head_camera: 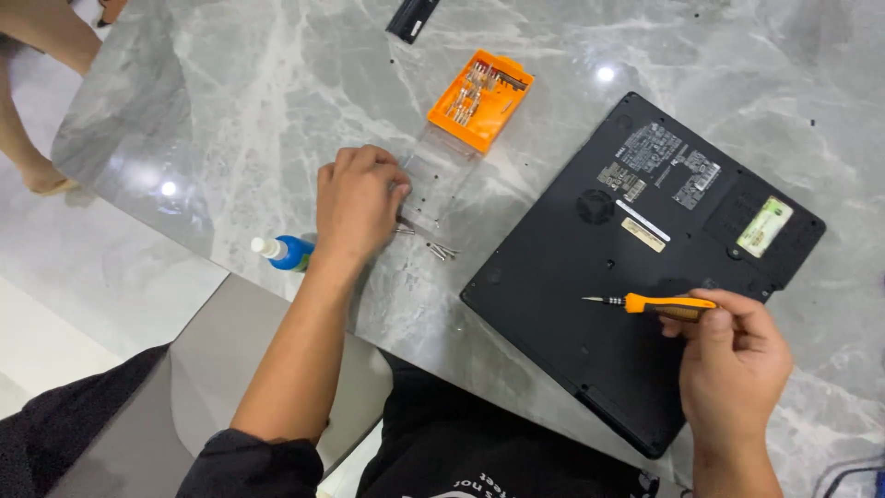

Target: A person is seen meticulously screwing the back panel of a laptop using a manual screwdriver, moving between different screw holes to secure the casing.

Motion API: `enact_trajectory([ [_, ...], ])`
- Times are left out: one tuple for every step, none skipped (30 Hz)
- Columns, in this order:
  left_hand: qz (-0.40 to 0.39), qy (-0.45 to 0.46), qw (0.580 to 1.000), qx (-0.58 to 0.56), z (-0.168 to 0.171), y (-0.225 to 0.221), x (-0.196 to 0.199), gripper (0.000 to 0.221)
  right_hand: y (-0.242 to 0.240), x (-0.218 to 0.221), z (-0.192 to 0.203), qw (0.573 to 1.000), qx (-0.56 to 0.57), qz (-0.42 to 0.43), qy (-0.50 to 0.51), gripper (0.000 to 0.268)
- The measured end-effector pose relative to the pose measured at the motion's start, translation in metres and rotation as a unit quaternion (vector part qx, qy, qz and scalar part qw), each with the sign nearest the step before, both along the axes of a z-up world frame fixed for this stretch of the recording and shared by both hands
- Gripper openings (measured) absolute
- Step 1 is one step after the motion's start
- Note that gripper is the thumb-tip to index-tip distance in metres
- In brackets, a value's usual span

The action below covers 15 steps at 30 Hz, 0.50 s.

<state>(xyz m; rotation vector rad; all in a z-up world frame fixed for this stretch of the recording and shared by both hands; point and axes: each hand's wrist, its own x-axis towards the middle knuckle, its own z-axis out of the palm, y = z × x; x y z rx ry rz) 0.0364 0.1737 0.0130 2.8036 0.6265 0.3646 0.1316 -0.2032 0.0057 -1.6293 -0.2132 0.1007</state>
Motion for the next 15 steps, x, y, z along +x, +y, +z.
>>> enact_trajectory([
  [-0.004, 0.005, 1.000, -0.012, 0.003, -0.001, 0.000, 0.010, -0.002, 0.001, -0.003, 1.000, 0.012, -0.003, -0.001, 0.019],
  [-0.008, 0.010, 1.000, -0.023, 0.005, -0.003, 0.001, 0.011, -0.004, 0.002, -0.006, 1.000, 0.023, -0.007, -0.001, 0.023],
  [-0.009, 0.010, 1.000, -0.024, 0.008, -0.003, 0.000, 0.011, -0.005, 0.002, -0.006, 1.000, 0.022, -0.008, -0.001, 0.023],
  [-0.019, 0.003, 0.999, -0.031, 0.010, -0.004, 0.000, 0.010, -0.006, 0.003, -0.007, 0.999, 0.040, -0.005, 0.007, 0.025],
  [-0.029, -0.006, 0.999, -0.039, 0.012, -0.005, 0.000, 0.008, -0.008, 0.003, -0.007, 0.998, 0.057, -0.002, 0.015, 0.027],
  [-0.031, -0.006, 0.999, -0.041, 0.013, -0.005, 0.002, 0.008, -0.008, 0.003, -0.006, 0.998, 0.056, -0.003, 0.015, 0.027],
  [-0.097, 0.000, 0.995, -0.039, 0.013, -0.004, 0.003, 0.006, -0.008, 0.003, -0.005, 0.998, 0.059, -0.004, 0.020, 0.025],
  [-0.163, 0.005, 0.986, -0.037, 0.013, -0.004, 0.004, 0.005, -0.007, 0.003, -0.004, 0.998, 0.063, -0.005, 0.025, 0.024],
  [-0.162, 0.005, 0.986, -0.038, 0.018, -0.006, 0.007, 0.005, -0.008, 0.003, -0.005, 0.998, 0.062, -0.004, 0.026, 0.024],
  [-0.186, 0.070, 0.979, -0.039, 0.023, -0.009, 0.009, 0.007, -0.008, 0.004, -0.006, 0.998, 0.058, -0.003, 0.023, 0.024],
  [-0.209, 0.135, 0.968, -0.038, 0.028, -0.010, 0.012, 0.013, -0.008, 0.005, -0.007, 0.998, 0.056, -0.002, 0.021, 0.025],
  [-0.207, 0.135, 0.968, -0.038, 0.029, -0.009, 0.012, 0.013, -0.008, 0.004, -0.008, 0.998, 0.056, 0.000, 0.021, 0.025],
  [-0.205, 0.175, 0.963, -0.020, 0.031, -0.009, 0.014, 0.020, -0.008, 0.004, -0.008, 0.998, 0.060, 0.001, 0.017, 0.025],
  [-0.202, 0.214, 0.956, -0.002, 0.033, -0.009, 0.015, 0.034, -0.009, 0.004, -0.009, 0.998, 0.065, 0.002, 0.013, 0.024],
  [-0.203, 0.215, 0.955, -0.002, 0.029, -0.008, 0.015, 0.034, -0.009, 0.004, -0.010, 0.998, 0.065, 0.001, 0.014, 0.024],
])
